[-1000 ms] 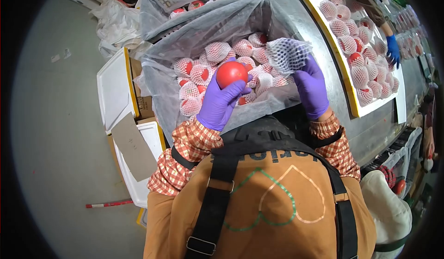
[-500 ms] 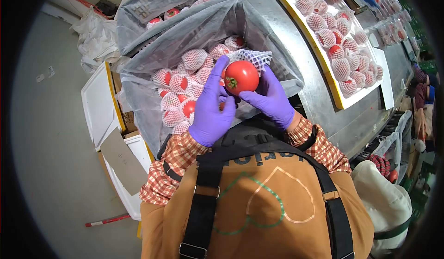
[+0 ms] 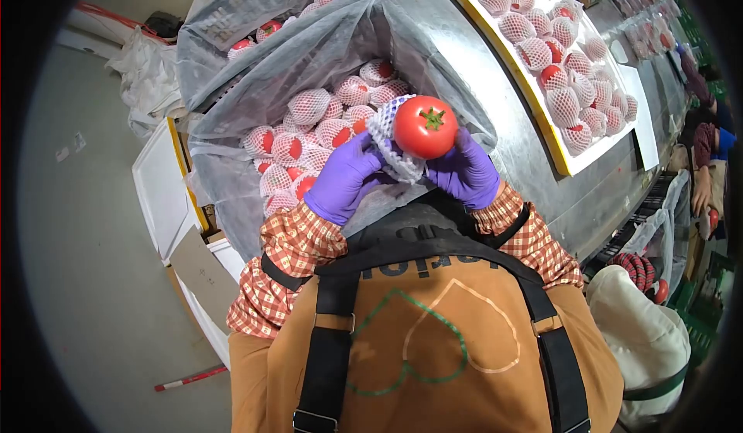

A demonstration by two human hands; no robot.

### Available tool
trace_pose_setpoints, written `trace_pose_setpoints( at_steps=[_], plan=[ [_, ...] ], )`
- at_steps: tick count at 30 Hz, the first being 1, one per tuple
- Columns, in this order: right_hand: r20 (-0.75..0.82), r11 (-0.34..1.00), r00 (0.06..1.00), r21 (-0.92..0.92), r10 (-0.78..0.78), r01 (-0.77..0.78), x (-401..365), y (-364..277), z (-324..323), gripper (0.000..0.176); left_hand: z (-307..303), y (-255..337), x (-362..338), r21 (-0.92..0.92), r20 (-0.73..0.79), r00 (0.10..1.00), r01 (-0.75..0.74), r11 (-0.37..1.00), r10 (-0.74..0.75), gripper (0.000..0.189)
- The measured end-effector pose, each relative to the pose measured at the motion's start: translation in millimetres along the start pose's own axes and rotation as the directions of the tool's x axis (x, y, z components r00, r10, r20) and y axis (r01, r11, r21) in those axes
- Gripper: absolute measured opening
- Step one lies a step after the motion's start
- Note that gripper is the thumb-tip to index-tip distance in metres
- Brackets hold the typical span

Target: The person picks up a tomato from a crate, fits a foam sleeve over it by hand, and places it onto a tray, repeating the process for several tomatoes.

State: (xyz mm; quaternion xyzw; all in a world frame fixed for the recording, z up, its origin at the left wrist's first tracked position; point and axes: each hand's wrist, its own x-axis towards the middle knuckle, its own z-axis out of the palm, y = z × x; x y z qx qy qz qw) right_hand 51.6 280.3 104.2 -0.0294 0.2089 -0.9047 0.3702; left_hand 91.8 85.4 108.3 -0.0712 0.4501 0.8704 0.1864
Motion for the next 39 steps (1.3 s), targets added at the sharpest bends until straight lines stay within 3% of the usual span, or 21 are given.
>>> trace_pose_setpoints(
  at_steps=[3,4,5,6,7,8,9,10,12,14,16,18,20,22,23,24,25,30,32,36,39],
  plan=[
    [-0.001,0.979,1.0,-0.202,0.009,-0.009,-2.1,-11.4,3.5,0.071,-15.9,-1.8,5.7,0.088,-0.158,0.987,-0.022,0.996,0.035,0.044],
    [-0.005,0.922,1.0,-0.387,-0.012,0.009,0.2,-17.0,4.4,0.07,-18.9,-2.6,4.9,0.086,-0.161,0.986,-0.02,0.996,0.034,0.044],
    [-0.004,0.83,0.999,-0.558,-0.033,0.025,2.4,-20.0,5.2,0.069,-10.5,6.5,1.9,0.228,-0.184,0.967,-0.131,0.965,0.175,0.045],
    [-0.006,0.83,1.0,-0.557,-0.03,0.021,4.5,-20.1,6.2,0.069,-3.3,12.9,-0.1,0.366,-0.185,0.931,-0.232,0.901,0.314,0.047],
    [-0.029,0.718,0.993,-0.693,-0.117,0.065,6.9,-19.3,7.4,0.069,2.1,13.4,0.2,0.577,-0.159,0.891,-0.266,0.772,0.426,0.05],
    [-0.033,0.58,0.978,-0.809,-0.204,0.094,9.6,-18.3,8.2,0.07,11.4,13.6,0.0,0.575,-0.165,0.889,-0.265,0.774,0.427,0.05],
    [0.018,0.438,0.943,-0.882,-0.332,0.171,12.6,-15.5,2.2,0.071,22.8,13.7,-0.9,0.714,0.004,0.861,-0.359,0.601,0.509,0.052],
    [0.029,0.445,0.949,-0.878,-0.315,0.174,13.4,-15.9,1.4,0.071,31.6,13.4,-1.7,0.809,0.178,0.816,-0.439,0.39,0.549,0.054],
    [0.055,0.364,0.865,-0.892,-0.499,0.267,13.2,-18.9,-0.8,0.066,43.1,10.3,2.0,0.741,0.276,0.879,-0.452,0.497,0.389,0.059],
    [0.07,0.175,0.782,-0.959,-0.619,0.224,15.6,-36.7,-17.7,0.063,47.7,10.1,3.8,0.722,0.333,0.889,-0.454,0.521,0.314,0.061],
    [-0.22,0.487,0.761,-0.862,-0.61,0.142,5.1,-62.9,-13.7,0.052,29.2,9.3,9.4,0.75,0.334,0.904,-0.427,0.506,0.268,0.062],
    [-0.136,0.644,0.744,-0.617,-0.654,0.453,-1.2,-99.5,-65.2,0.041,-18.3,-7.2,31.6,0.906,0.259,0.872,-0.368,0.209,0.416,0.065],
    [-0.252,0.742,0.733,-0.469,-0.631,0.478,-17.5,-146.5,-109.1,0.034,-73.3,-4.6,46.5,0.989,0.089,0.881,-0.132,0.061,0.465,0.068],
    [-0.345,0.697,0.609,-0.428,-0.714,0.575,-27.9,-185.1,-131.4,0.032,-121.5,-3.0,62.6,0.966,0.04,0.85,0.101,-0.238,0.525,0.07],
    [-0.525,0.662,0.43,-0.419,-0.735,0.621,-22.3,-184.3,-92.9,0.032,-133.9,1.2,67.9,0.966,0.04,0.851,0.1,-0.236,0.523,0.07],
    [-0.504,0.669,0.459,-0.402,-0.731,0.625,-30.8,-200.9,-103.9,0.032,-143.5,5.4,72.5,0.917,0.036,0.861,0.174,-0.36,0.507,0.066],
    [-0.533,0.641,0.395,-0.428,-0.749,0.638,-37.6,-211.5,-117.4,0.033,-152.6,8.2,76.0,0.845,0.029,0.871,0.241,-0.477,0.491,0.063],
    [-0.612,0.586,0.221,-0.497,-0.76,0.64,-39.0,-203.1,-109.9,0.037,-182.6,2.2,90.3,0.809,0.074,0.896,0.203,-0.551,0.439,0.057],
    [-0.311,0.606,0.539,-0.578,-0.783,0.547,-43.0,-184.4,-114.6,0.041,-174.8,1.1,88.5,0.782,-0.052,0.905,0.3,-0.546,0.423,0.058],
    [-0.238,0.551,0.628,-0.751,-0.741,0.365,-17.2,-121.8,-47.6,0.047,-168.8,-7.7,74.8,0.778,-0.08,0.9,0.326,-0.538,0.429,0.064],
    [-0.205,0.495,0.749,-0.85,-0.63,0.183,-2.5,-80.8,-11.0,0.049,-180.2,-16.6,72.2,0.821,0.007,0.812,0.328,-0.467,0.583,0.068]
  ],
)
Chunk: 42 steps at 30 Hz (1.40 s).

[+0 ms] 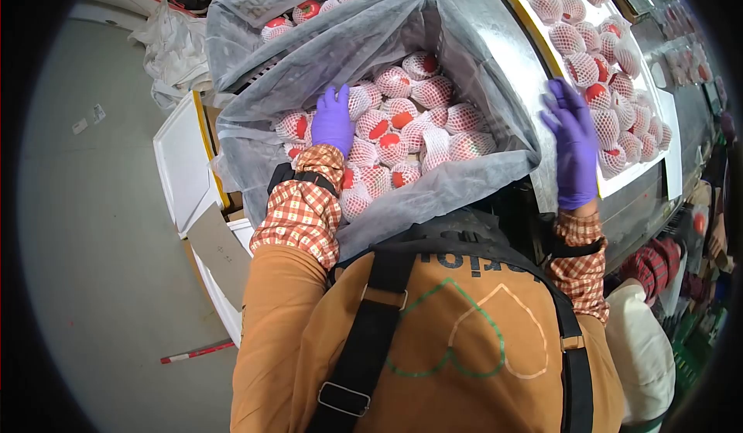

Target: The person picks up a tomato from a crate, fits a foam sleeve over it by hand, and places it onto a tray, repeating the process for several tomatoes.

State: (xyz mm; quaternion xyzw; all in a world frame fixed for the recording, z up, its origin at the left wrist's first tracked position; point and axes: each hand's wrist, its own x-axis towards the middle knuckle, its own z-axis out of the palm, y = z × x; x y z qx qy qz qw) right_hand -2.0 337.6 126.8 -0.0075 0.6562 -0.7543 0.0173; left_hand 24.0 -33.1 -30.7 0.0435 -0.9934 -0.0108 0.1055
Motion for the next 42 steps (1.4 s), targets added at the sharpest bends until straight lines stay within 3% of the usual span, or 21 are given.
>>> trace_pose_setpoints(
  at_steps=[2,6,7,8,10,11,12,17,19,20,23,25,27,28,30,31,33,34,35,37,42],
  plan=[
    [0.136,0.987,0.982,-0.114,0.132,-0.117,-12.6,-3.3,30.2,0.049,-3.2,-1.5,4.4,-0.251,0.184,0.974,0.174,0.952,-0.13,0.069],
    [0.495,0.947,0.869,-0.284,0.014,0.147,-29.3,12.1,68.6,0.065,-23.2,4.9,9.2,-0.436,0.176,0.945,0.327,0.838,-0.277,0.064],
    [0.543,0.909,0.84,-0.342,-0.016,0.238,-30.8,21.9,74.7,0.074,-29.4,7.0,10.9,-0.731,0.406,0.888,0.458,0.506,-0.217,0.063],
    [0.554,0.903,0.832,-0.355,-0.005,0.242,-34.1,27.6,83.0,0.078,-36.8,10.1,11.7,-0.816,0.572,0.819,0.574,0.062,-0.051,0.062],
    [0.564,0.894,0.826,-0.371,0.003,0.251,-36.9,36.7,100.6,0.082,-64.6,26.6,3.6,-0.795,0.604,0.797,0.604,-0.047,0.03,0.06],
    [0.567,0.822,0.817,-0.414,-0.104,0.392,-35.0,41.3,108.8,0.084,-83.3,37.1,-2.9,-0.756,0.627,0.77,0.638,-0.144,0.117,0.058],
    [0.575,0.725,0.791,-0.453,-0.207,0.519,-33.2,45.6,115.0,0.086,-105.4,46.8,-10.1,-0.765,0.64,0.762,0.644,-0.003,0.099,0.055],
    [0.54,0.76,0.804,-0.406,-0.248,0.507,-25.7,64.8,125.6,0.072,-142.2,66.7,-46.9,-0.804,0.567,0.807,0.586,-0.101,0.165,0.067],
    [0.547,0.941,0.822,-0.167,-0.159,0.293,-22.5,68.7,123.1,0.054,-146.0,78.0,-59.9,-0.97,0.232,0.972,0.23,-0.084,-0.023,0.079],
    [0.517,0.969,0.838,-0.057,-0.176,0.239,-26.0,69.2,125.8,0.042,-140.5,78.4,-63.6,-0.967,0.251,0.968,0.25,-0.038,-0.024,0.088],
    [0.544,0.985,0.826,0.003,-0.149,0.175,-32.8,64.0,130.2,0.042,-130.9,86.0,-67.9,-0.977,0.146,0.982,0.162,0.139,-0.121,0.09],
    [0.551,0.984,0.82,0.007,-0.154,0.18,-34.8,63.0,131.4,0.041,-133.7,81.9,-65.7,-0.965,0.205,0.966,0.226,0.135,-0.156,0.088],
    [0.553,0.982,0.817,0.006,-0.162,0.19,-34.0,54.8,129.1,0.04,-142.4,80.1,-64.3,-0.949,0.295,0.954,0.287,-0.127,-0.051,0.087],
    [0.575,0.987,0.808,-0.002,-0.13,0.159,-30.8,46.7,124.6,0.039,-147.6,79.1,-64.1,-0.951,0.291,0.955,0.283,-0.127,-0.048,0.087],
    [0.576,0.997,0.816,-0.028,-0.046,0.076,-26.5,43.7,114.8,0.037,-158.3,76.4,-68.0,-0.862,0.277,0.958,0.283,-0.421,0.077,0.085],
    [0.571,0.997,0.819,-0.028,-0.048,0.078,-22.8,45.4,104.2,0.037,-161.1,74.9,-69.7,-0.862,0.276,0.958,0.284,-0.42,0.083,0.085],
    [0.576,0.963,0.772,-0.182,0.269,-0.2,-14.5,47.2,79.1,0.036,-165.3,72.1,-71.2,-0.563,0.265,0.949,0.295,-0.772,0.17,0.09],
    [0.581,0.956,0.769,-0.061,0.268,-0.286,-15.9,47.7,72.4,0.036,-168.4,71.1,-69.0,-0.464,0.257,0.948,0.291,-0.837,0.188,0.089],
    [0.636,0.863,0.644,-0.071,0.426,-0.5,-15.2,35.1,61.6,0.04,-165.3,69.7,-68.4,-0.467,0.255,0.951,0.28,-0.838,0.176,0.089],
    [0.742,0.746,0.582,0.171,0.333,-0.644,-26.7,19.1,62.5,0.043,-155.8,66.3,-68.6,-0.232,0.374,0.903,0.312,-0.921,0.212,0.085],
    [0.67,0.474,0.722,0.585,0.175,-0.658,-39.7,37.3,61.5,0.045,-155.3,75.0,-66.7,-0.175,0.375,0.87,0.404,-0.898,0.319,0.073]
  ],
)
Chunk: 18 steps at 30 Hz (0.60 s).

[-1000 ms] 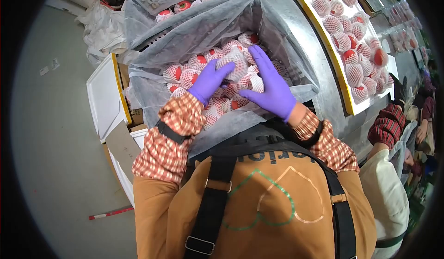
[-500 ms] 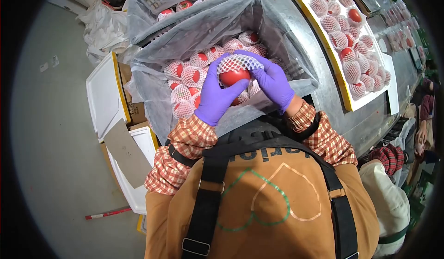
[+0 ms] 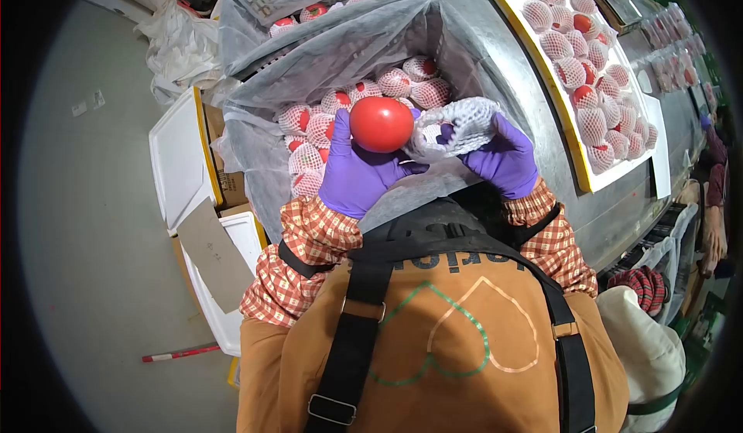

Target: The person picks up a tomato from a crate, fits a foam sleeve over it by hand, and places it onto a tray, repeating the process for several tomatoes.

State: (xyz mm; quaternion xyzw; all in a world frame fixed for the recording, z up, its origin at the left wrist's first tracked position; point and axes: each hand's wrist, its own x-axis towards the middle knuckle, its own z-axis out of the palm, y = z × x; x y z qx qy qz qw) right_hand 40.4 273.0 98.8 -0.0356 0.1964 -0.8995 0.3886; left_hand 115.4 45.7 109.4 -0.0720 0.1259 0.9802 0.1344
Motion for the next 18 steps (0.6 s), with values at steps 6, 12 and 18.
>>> trace_pose_setpoints(
  at_steps=[6,12,18],
  plan=[
    [0.328,0.18,0.827,-0.876,-0.457,0.447,-1.4,5.6,-26.6,0.042,3.5,1.8,1.2,0.017,-0.125,0.99,0.069,0.997,-0.067,0.079],
    [-0.168,0.784,0.934,-0.601,-0.315,0.157,3.8,-22.8,0.2,0.05,-6.8,-3.9,2.3,0.54,-0.107,0.98,-0.086,0.837,0.17,0.055],
    [-0.025,0.381,0.937,-0.917,-0.347,0.117,3.8,3.8,8.4,0.061,-2.5,-12.4,12.5,0.954,0.063,0.847,-0.207,0.218,0.528,0.069]
  ],
)
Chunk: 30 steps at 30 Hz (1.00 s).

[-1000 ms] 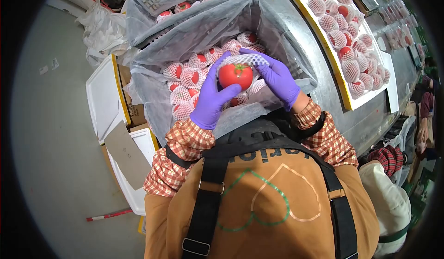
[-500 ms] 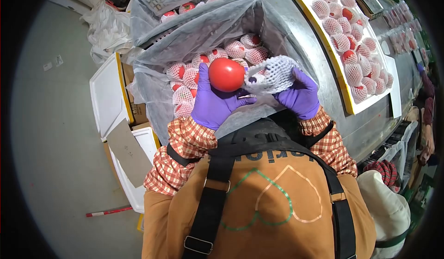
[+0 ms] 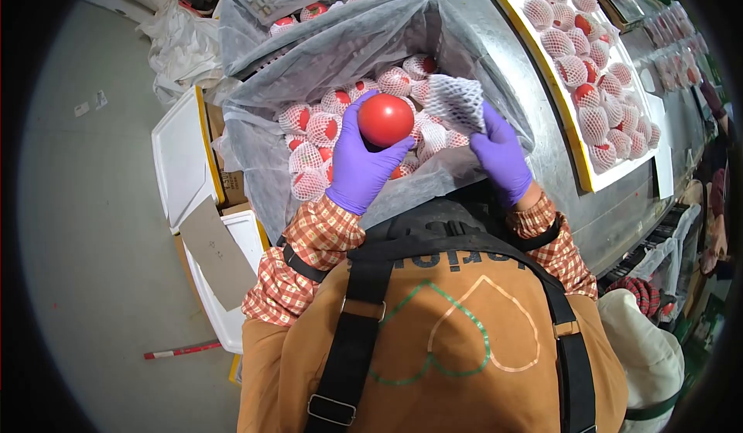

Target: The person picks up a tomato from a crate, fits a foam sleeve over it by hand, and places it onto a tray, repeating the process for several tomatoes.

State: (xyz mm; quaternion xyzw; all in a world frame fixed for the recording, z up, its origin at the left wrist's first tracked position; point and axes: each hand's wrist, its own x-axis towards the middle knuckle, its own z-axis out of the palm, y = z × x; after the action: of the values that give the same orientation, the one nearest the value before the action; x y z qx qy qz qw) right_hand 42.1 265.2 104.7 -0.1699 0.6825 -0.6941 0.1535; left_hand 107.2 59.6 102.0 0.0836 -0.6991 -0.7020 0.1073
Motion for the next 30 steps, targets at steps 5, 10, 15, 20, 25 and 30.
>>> trace_pose_setpoints(
  at_steps=[5,10,15,20,25,30],
  plan=[
    [0.153,0.982,0.985,0.179,-0.085,0.057,-1.7,-6.3,34.8,0.065,4.0,0.6,-1.4,0.312,0.115,0.985,-0.16,0.936,0.13,0.085],
    [0.06,0.974,0.997,0.225,-0.054,0.039,-1.7,-19.0,37.7,0.067,8.2,40.3,-8.1,0.549,0.199,0.976,-0.034,0.835,-0.091,0.082],
    [0.077,0.892,0.996,0.445,0.051,-0.081,-6.0,-23.4,19.1,0.063,4.6,14.2,-6.6,0.038,0.21,0.973,-0.104,0.994,0.094,0.055],
    [0.201,0.313,0.962,0.916,0.184,-0.252,-6.0,-8.8,12.0,0.057,3.1,8.1,7.7,-0.142,0.138,0.969,0.225,0.964,-0.206,0.038],
    [0.29,0.223,0.951,0.925,0.105,-0.307,-8.9,-12.3,5.6,0.056,20.0,-3.4,0.8,-0.457,0.598,0.728,0.654,0.603,-0.335,0.042],
    [0.303,0.492,0.937,0.798,0.171,-0.348,-15.8,-18.1,-12.3,0.054,24.6,22.7,11.7,-0.387,0.536,0.761,0.607,0.694,-0.366,0.041]
  ],
)
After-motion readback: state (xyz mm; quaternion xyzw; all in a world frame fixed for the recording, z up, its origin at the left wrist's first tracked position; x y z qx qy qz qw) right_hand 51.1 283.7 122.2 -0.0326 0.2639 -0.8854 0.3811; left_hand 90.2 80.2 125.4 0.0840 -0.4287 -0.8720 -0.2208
